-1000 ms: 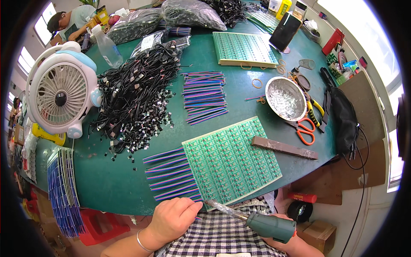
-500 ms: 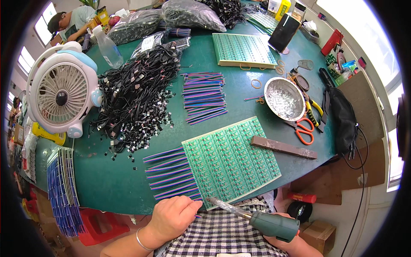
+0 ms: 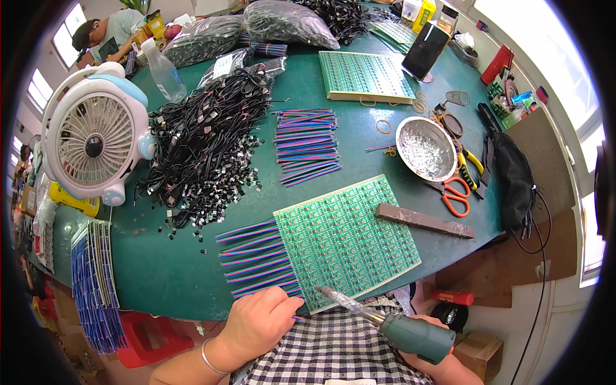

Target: The person attaches ribbon cables to a circuit board by picking up the cables, aligning them along the board, and soldering them in place with a soldering gun.

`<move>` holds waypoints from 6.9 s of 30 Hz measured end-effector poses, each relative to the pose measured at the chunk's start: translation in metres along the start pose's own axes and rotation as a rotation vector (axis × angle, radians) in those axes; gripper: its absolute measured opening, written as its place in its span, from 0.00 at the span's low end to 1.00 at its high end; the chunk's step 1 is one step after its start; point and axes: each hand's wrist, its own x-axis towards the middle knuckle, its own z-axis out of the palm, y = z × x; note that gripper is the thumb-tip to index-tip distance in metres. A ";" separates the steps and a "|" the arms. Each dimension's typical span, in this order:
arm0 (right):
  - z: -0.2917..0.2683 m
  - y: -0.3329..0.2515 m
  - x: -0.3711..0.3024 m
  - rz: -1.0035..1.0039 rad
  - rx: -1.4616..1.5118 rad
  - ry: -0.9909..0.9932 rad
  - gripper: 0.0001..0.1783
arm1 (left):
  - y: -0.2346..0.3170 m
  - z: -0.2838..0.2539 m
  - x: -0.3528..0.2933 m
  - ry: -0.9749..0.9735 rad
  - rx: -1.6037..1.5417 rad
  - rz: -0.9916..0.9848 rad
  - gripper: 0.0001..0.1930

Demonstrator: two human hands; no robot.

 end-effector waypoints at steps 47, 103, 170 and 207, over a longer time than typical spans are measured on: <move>0.016 0.003 -0.007 0.188 0.337 -0.007 0.11 | -0.003 0.010 -0.008 0.108 0.010 0.058 0.15; 0.014 0.007 -0.019 0.214 0.298 -0.047 0.14 | -0.004 0.015 -0.008 0.129 0.086 0.095 0.14; 0.023 0.035 -0.030 0.414 0.936 0.377 0.27 | 0.002 -0.007 -0.015 0.181 -0.048 0.005 0.17; 0.024 0.012 -0.026 0.109 0.283 0.005 0.12 | 0.001 0.016 -0.017 0.164 0.037 0.102 0.18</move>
